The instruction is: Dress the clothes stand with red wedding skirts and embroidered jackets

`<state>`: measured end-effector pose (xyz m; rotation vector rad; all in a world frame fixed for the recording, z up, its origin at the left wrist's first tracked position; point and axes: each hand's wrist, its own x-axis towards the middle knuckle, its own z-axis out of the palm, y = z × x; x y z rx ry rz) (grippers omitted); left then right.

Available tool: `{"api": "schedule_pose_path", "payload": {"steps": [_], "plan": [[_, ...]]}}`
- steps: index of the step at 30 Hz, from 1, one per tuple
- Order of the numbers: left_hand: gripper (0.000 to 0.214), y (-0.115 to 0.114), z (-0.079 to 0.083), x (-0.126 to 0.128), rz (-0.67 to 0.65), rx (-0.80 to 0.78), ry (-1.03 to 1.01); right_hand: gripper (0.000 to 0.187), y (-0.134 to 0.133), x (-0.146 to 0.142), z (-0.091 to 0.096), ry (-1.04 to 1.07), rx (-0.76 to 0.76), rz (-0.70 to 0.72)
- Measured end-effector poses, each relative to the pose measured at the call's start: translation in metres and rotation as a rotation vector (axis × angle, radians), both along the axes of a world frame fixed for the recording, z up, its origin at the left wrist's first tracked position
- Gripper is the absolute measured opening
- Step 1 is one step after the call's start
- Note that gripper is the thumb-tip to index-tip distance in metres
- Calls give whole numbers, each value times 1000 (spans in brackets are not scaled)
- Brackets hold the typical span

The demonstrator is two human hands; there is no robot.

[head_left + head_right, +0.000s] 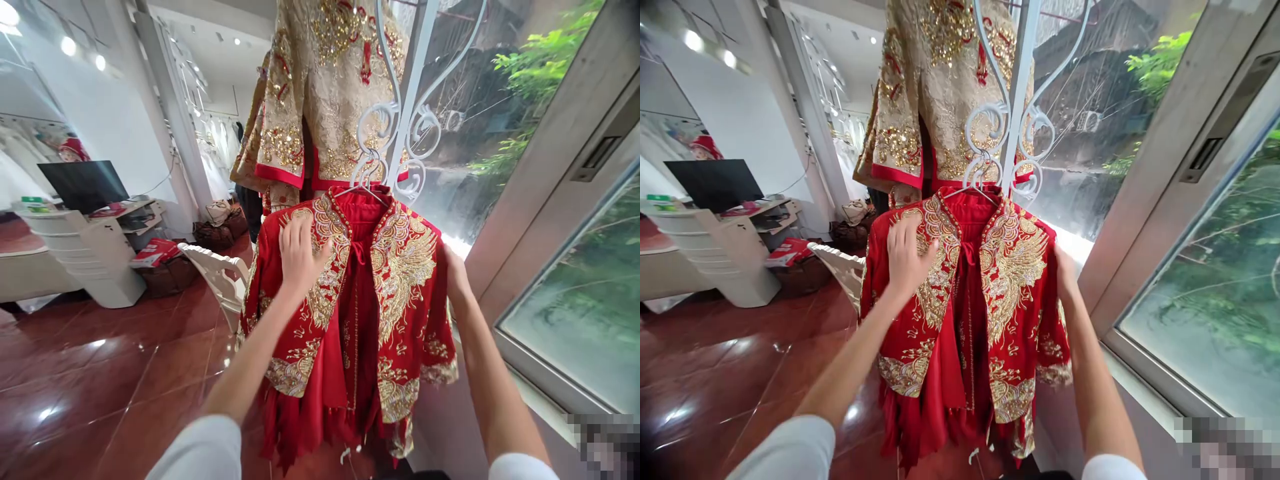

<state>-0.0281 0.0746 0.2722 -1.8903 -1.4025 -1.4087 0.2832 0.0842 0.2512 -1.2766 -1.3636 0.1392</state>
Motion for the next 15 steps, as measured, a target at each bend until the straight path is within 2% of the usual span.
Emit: {"api": "schedule_pose_path", "payload": {"steps": [2, 4, 5, 7, 8, 10, 11, 12, 15], "plan": [[63, -32, -57, 14, 36, -11, 0, 61, -29, -28, -19, -57, 71, -174], [66, -50, -107, 26, 125, -88, -18, 75, -56, -66, -42, -204, 152, -374], [63, -54, -126, 29, 171, -121, -33, 83, -66, -85, -54, -294, 151, -398], [51, -55, -149, 25, 207, -179, -62, 86, -77, -113, -78, -423, 99, -446], [41, -56, -153, 19, 193, -199, -69, 79, -77, -120, -89, -440, 65, -487], [20, -59, -152, 1, 137, -243, -59, 47, -73, -117, -103, -431, -20, -538], [12, -64, -148, -7, 119, -270, -44, 31, -72, -111, -106, -417, -66, -514], [11, -70, -143, -14, 104, -302, -20, 24, -73, -103, -106, -404, -104, -439], [26, -97, -121, -15, -29, -387, 115, 35, -95, -88, -87, -357, -88, -55]]}}
